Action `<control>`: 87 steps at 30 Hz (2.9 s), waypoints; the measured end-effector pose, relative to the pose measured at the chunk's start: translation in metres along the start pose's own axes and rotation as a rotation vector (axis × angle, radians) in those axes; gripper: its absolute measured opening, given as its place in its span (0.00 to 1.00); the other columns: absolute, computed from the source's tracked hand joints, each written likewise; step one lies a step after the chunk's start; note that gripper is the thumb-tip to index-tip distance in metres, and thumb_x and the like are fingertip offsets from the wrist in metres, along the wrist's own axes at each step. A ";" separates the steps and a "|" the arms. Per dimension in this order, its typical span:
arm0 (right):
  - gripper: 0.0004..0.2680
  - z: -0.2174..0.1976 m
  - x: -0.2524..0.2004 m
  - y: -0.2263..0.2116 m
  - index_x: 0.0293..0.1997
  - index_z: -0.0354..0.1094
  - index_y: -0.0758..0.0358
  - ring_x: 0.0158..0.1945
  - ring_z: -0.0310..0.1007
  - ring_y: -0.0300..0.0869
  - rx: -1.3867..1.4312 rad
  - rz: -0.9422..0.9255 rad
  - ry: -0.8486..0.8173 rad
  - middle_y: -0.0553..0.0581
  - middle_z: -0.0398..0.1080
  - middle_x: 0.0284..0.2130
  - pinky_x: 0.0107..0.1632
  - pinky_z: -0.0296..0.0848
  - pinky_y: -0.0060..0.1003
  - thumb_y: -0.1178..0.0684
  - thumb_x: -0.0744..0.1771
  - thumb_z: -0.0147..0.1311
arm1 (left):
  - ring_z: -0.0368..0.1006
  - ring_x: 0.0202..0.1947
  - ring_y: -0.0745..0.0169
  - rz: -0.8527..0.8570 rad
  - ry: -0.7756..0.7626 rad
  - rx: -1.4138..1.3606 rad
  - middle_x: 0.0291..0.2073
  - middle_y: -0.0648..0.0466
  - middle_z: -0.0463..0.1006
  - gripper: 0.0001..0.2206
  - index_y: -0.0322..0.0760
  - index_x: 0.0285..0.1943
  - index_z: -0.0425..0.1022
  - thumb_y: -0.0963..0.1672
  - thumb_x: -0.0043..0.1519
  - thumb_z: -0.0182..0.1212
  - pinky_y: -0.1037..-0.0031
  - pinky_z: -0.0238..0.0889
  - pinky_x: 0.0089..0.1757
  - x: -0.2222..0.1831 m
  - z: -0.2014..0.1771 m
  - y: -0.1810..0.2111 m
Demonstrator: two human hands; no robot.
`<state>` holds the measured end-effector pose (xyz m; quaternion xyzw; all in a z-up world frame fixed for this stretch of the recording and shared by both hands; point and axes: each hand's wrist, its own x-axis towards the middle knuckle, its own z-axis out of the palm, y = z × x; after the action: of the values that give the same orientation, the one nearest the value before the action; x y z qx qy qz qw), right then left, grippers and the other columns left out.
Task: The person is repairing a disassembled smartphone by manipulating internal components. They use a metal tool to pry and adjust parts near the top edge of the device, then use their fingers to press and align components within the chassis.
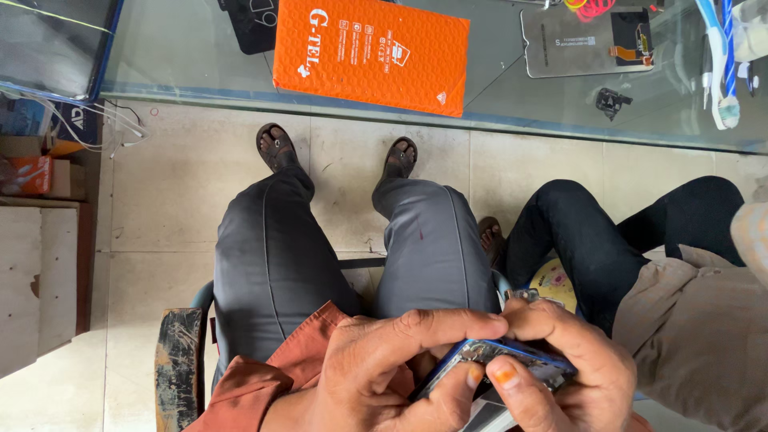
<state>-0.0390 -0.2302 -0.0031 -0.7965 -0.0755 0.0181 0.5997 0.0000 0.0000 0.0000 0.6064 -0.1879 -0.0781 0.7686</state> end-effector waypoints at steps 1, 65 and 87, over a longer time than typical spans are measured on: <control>0.11 0.002 0.001 0.000 0.46 0.73 0.74 0.43 0.76 0.37 0.004 -0.011 0.007 0.63 0.76 0.41 0.50 0.76 0.33 0.52 0.67 0.63 | 0.77 0.25 0.74 0.011 0.000 -0.014 0.38 0.47 0.87 0.14 0.29 0.59 0.75 0.39 0.64 0.63 0.84 0.67 0.27 -0.001 0.001 -0.001; 0.12 0.000 0.001 -0.009 0.48 0.75 0.78 0.31 0.72 0.30 0.010 0.201 0.040 0.61 0.77 0.33 0.31 0.68 0.25 0.54 0.67 0.60 | 0.62 0.20 0.85 -0.192 0.193 -0.144 0.21 0.62 0.75 0.08 0.28 0.50 0.79 0.38 0.67 0.56 0.86 0.51 0.25 -0.002 0.013 -0.006; 0.10 0.015 0.005 -0.019 0.45 0.75 0.75 0.29 0.66 0.27 -0.134 0.128 0.163 0.59 0.78 0.34 0.30 0.62 0.22 0.56 0.65 0.60 | 0.81 0.38 0.60 0.157 0.149 0.029 0.41 0.41 0.82 0.07 0.21 0.52 0.73 0.37 0.70 0.54 0.76 0.73 0.40 -0.001 0.009 -0.009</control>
<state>-0.0380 -0.2099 0.0117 -0.8367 0.0235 -0.0133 0.5470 -0.0033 -0.0098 -0.0071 0.6049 -0.1784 0.0303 0.7755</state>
